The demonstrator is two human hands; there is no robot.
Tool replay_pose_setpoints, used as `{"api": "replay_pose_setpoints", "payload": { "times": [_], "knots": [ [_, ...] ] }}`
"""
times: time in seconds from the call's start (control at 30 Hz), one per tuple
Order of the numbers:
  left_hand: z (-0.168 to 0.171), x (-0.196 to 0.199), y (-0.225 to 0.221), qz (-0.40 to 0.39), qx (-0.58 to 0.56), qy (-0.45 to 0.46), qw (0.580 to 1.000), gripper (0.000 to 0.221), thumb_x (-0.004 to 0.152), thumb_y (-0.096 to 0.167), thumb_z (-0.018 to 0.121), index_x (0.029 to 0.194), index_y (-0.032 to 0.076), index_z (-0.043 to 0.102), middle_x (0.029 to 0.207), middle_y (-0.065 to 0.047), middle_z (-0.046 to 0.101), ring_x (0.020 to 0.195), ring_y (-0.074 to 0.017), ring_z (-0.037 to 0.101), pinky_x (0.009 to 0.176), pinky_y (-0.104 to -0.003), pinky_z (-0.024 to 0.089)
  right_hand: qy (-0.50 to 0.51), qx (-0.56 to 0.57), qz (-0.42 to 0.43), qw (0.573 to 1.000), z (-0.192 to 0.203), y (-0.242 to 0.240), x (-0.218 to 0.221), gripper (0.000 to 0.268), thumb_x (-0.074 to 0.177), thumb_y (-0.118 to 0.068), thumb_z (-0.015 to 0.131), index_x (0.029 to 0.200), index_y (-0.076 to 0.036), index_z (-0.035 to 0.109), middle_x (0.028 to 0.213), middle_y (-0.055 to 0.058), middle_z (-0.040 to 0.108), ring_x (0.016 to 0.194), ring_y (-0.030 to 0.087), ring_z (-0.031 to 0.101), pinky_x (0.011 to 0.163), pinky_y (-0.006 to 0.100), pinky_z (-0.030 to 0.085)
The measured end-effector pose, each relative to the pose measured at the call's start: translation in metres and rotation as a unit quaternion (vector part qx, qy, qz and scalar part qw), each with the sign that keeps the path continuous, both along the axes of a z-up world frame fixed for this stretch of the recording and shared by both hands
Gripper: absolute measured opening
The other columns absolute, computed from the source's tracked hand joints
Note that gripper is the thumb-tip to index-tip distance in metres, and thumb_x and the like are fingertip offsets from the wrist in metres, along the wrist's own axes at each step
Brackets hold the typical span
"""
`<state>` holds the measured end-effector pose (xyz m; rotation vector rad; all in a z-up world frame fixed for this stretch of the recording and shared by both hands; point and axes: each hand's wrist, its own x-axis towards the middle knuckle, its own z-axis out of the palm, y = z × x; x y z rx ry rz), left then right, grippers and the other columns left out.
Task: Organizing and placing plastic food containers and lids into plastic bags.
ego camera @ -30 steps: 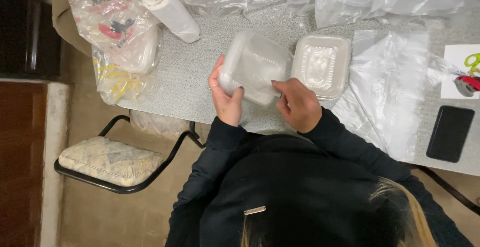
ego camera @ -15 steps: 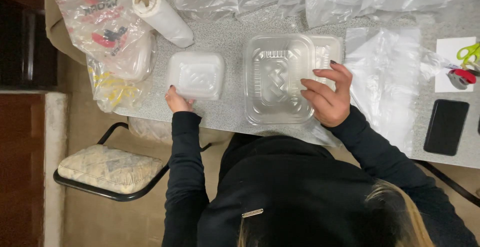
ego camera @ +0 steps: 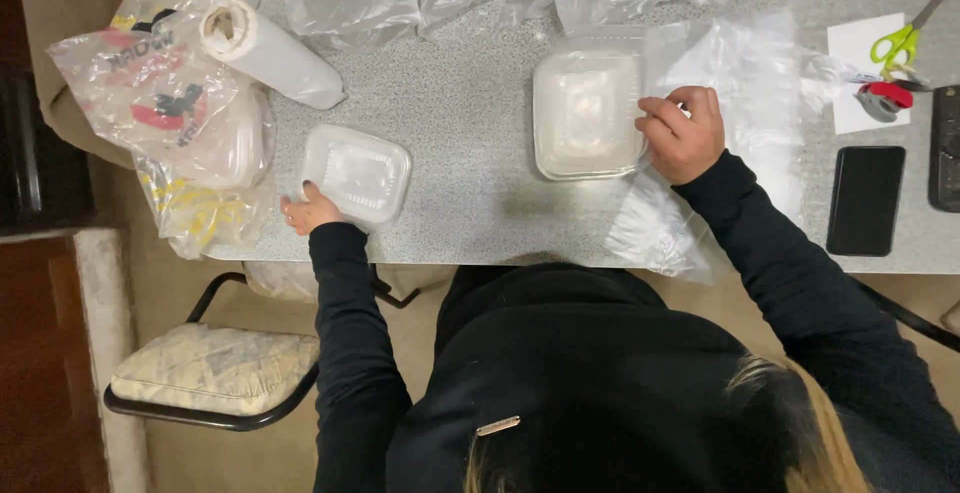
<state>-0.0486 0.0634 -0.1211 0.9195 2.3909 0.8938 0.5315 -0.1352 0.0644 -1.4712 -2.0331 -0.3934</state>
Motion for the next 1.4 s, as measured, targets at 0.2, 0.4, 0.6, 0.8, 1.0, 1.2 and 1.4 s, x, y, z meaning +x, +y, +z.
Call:
{"api": "replay_pose_setpoints", "payload": {
  "times": [0.2, 0.4, 0.6, 0.8, 1.0, 1.2, 1.4],
  "knots": [
    [0.096, 0.142, -0.042, -0.314, 0.244, 0.074, 0.914, 0.047, 0.101, 0.009, 0.063, 0.143, -0.005, 0.045, 0.144, -0.023, 0.051, 0.139, -0.0359, 0.043, 0.120, -0.048, 0.033, 0.014, -0.035, 0.011, 0.999, -0.026, 0.006, 0.006, 0.018, 0.079, 0.005, 0.070, 0.095, -0.003, 0.068, 0.117, 0.007, 0.070, 0.104, 0.030, 0.058, 0.089, 0.041, 0.050],
    [0.107, 0.266, -0.073, -0.483, 0.103, -0.231, 0.838, 0.048, 0.101, 0.010, 0.058, 0.146, 0.000, 0.042, 0.148, -0.020, 0.050, 0.132, -0.0288, 0.056, 0.107, -0.038, 0.053, -0.042, -0.069, 0.053, 0.995, -0.032, 0.008, 0.007, 0.021, 0.075, 0.003, 0.068, 0.096, -0.002, 0.069, 0.119, 0.010, 0.067, 0.106, 0.033, 0.060, 0.091, 0.039, 0.054],
    [0.050, 0.311, -0.069, -0.466, -0.049, -0.424, 0.775, 0.078, 0.097, 0.014, 0.062, 0.161, 0.009, 0.018, 0.157, -0.020, 0.035, 0.130, -0.0293, 0.057, 0.100, -0.042, 0.055, 0.121, -0.082, -0.042, 0.988, -0.045, -0.005, 0.010, 0.048, 0.077, 0.011, 0.059, 0.118, -0.009, 0.073, 0.132, 0.011, 0.065, 0.116, 0.035, 0.057, 0.086, 0.036, 0.053],
    [0.035, 0.320, -0.061, -0.485, -0.100, -0.499, 0.711, 0.087, 0.094, 0.008, 0.070, 0.163, 0.013, 0.018, 0.156, -0.021, 0.046, 0.131, -0.0281, 0.059, 0.103, -0.044, 0.055, 0.641, -0.416, -0.207, 0.611, -0.106, 0.017, 0.015, 0.051, 0.099, -0.032, 0.073, 0.137, -0.003, 0.058, 0.104, 0.009, 0.071, 0.076, 0.017, 0.058, 0.064, 0.032, 0.047],
    [0.056, 0.322, -0.063, -0.484, -0.139, -0.468, 0.726, 0.086, 0.090, 0.001, 0.067, 0.162, 0.016, 0.023, 0.145, -0.018, 0.056, 0.115, -0.0245, 0.067, 0.088, -0.041, 0.062, 0.703, -0.409, -0.162, 0.559, -0.110, 0.012, 0.010, 0.050, 0.094, -0.032, 0.074, 0.133, -0.002, 0.066, 0.096, 0.002, 0.073, 0.070, 0.008, 0.063, 0.060, 0.024, 0.051],
    [0.044, 0.323, -0.066, -0.498, -0.102, -0.460, 0.728, 0.084, 0.092, -0.005, 0.066, 0.162, 0.014, 0.025, 0.140, -0.017, 0.060, 0.112, -0.0232, 0.070, 0.087, -0.037, 0.064, 0.682, -0.370, -0.165, 0.609, -0.127, 0.009, 0.008, 0.048, 0.093, -0.026, 0.079, 0.131, 0.003, 0.069, 0.094, 0.003, 0.073, 0.068, 0.007, 0.057, 0.059, 0.024, 0.047],
    [0.036, 0.299, -0.065, -0.501, -0.077, -0.407, 0.760, 0.077, 0.096, 0.004, 0.064, 0.163, 0.014, 0.027, 0.149, -0.017, 0.052, 0.116, -0.0223, 0.062, 0.095, -0.039, 0.055, 0.616, -0.239, -0.199, 0.723, -0.166, -0.019, 0.045, 0.049, 0.092, -0.022, 0.080, 0.133, -0.002, 0.062, 0.118, 0.005, 0.069, 0.086, 0.010, 0.065, 0.071, 0.026, 0.056]
  ]
}}
